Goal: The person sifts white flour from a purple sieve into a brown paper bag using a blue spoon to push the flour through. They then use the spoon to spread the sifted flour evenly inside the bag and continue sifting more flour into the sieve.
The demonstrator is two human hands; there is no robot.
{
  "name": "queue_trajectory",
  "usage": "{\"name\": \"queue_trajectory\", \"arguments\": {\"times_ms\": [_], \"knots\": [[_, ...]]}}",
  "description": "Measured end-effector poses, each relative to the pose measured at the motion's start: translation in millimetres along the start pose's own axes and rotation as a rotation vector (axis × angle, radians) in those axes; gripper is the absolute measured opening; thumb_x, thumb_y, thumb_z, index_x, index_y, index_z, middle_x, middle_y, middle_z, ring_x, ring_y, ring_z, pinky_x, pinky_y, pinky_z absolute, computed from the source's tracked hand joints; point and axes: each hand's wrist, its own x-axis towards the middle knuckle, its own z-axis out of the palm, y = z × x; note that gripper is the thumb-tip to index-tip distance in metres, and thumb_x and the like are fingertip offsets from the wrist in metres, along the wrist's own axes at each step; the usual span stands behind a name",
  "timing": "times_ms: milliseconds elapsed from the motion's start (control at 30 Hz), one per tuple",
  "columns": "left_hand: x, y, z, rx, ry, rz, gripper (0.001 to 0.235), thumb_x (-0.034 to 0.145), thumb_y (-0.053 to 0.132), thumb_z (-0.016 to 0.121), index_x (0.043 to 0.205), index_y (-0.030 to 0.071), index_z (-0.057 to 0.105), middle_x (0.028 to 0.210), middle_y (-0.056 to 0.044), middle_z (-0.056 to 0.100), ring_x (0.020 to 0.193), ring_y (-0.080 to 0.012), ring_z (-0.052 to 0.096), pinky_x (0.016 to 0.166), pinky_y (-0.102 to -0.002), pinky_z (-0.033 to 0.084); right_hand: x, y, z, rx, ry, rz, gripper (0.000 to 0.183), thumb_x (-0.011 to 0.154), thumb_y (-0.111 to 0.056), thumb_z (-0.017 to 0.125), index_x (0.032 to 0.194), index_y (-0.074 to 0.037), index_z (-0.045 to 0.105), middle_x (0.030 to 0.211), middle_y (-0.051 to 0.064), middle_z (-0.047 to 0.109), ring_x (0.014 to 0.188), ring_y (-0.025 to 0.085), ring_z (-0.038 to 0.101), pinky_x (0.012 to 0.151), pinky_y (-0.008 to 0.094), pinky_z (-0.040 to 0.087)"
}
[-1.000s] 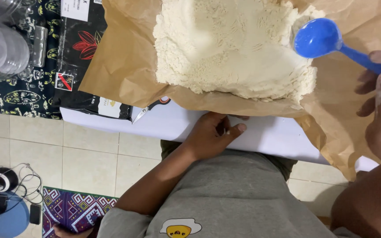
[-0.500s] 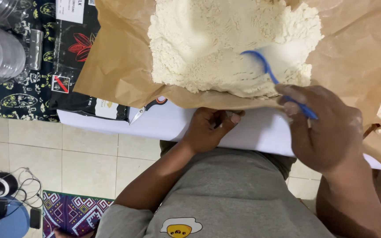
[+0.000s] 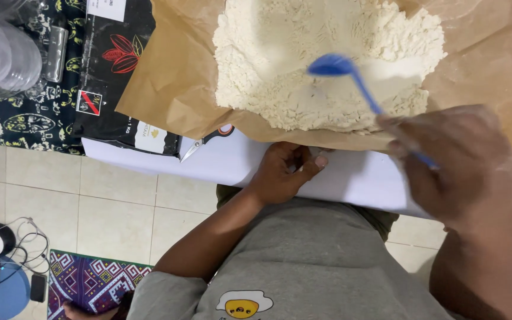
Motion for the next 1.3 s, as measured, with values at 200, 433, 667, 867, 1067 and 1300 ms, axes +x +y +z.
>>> {"name": "queue_trajectory", "arguments": {"times_ms": [200,433,667,867,1067,1300], "knots": [[0,2,-1,0.012,-0.021,-0.080,0.020,0.095,0.033,0.067,0.099,0.013,0.066,0.063,0.007,0.037,0.060,-0.0064,0.034,0.056,-0.026,0.030,-22,24,-8,-0.148,0.035,0.159,0.034,0.105,0.018,0.068,0.135,0.004,0.076,0.116,0.017,0.078,0.104,0.036,0.075,0.101,0.053,0.049],[0,5,-1,-0.001,-0.026,-0.082,0.019,0.096,0.034,0.067,0.092,0.016,0.061,0.063,0.007,0.038,0.060,-0.0059,0.037,0.058,-0.024,0.032,-9,34,-4,-0.127,-0.031,0.131,0.026,0.109,0.008,0.075,0.135,0.003,0.075,0.119,0.020,0.075,0.109,0.036,0.069,0.100,0.050,0.051],[0,1,0,0.026,-0.015,-0.086,0.025,0.094,0.034,0.068,0.080,0.015,0.058,0.062,0.007,0.038,0.057,-0.0056,0.035,0.054,-0.026,0.029,-46,41,-18,-0.016,-0.009,0.340,0.015,0.115,-0.004,0.067,0.126,0.003,0.074,0.115,0.014,0.074,0.103,0.031,0.065,0.105,0.046,0.046],[0,4,0,0.021,-0.091,-0.062,0.024,0.097,0.031,0.067,0.116,0.017,0.071,0.064,0.007,0.037,0.059,-0.0065,0.039,0.061,-0.023,0.035,-85,39,-22,0.056,0.056,0.475,0.013,0.116,-0.006,0.065,0.124,0.003,0.071,0.117,0.016,0.070,0.110,0.028,0.060,0.109,0.038,0.045],[-2,3,0,-0.017,-0.086,-0.077,0.025,0.097,0.033,0.066,0.116,0.016,0.071,0.066,0.007,0.037,0.061,-0.0064,0.036,0.060,-0.022,0.034,-128,49,-22,0.103,0.061,0.673,0.032,0.114,-0.025,0.060,0.122,0.004,0.069,0.126,0.021,0.067,0.123,0.030,0.065,0.111,0.039,0.050],[-1,0,1,0.015,-0.079,-0.088,0.025,0.096,0.032,0.067,0.114,0.015,0.072,0.065,0.007,0.038,0.060,-0.0062,0.036,0.059,-0.023,0.034,-179,80,-2,0.253,0.197,0.769,0.026,0.122,-0.025,0.057,0.120,0.000,0.063,0.133,0.016,0.062,0.129,0.025,0.063,0.117,0.036,0.051]]}}
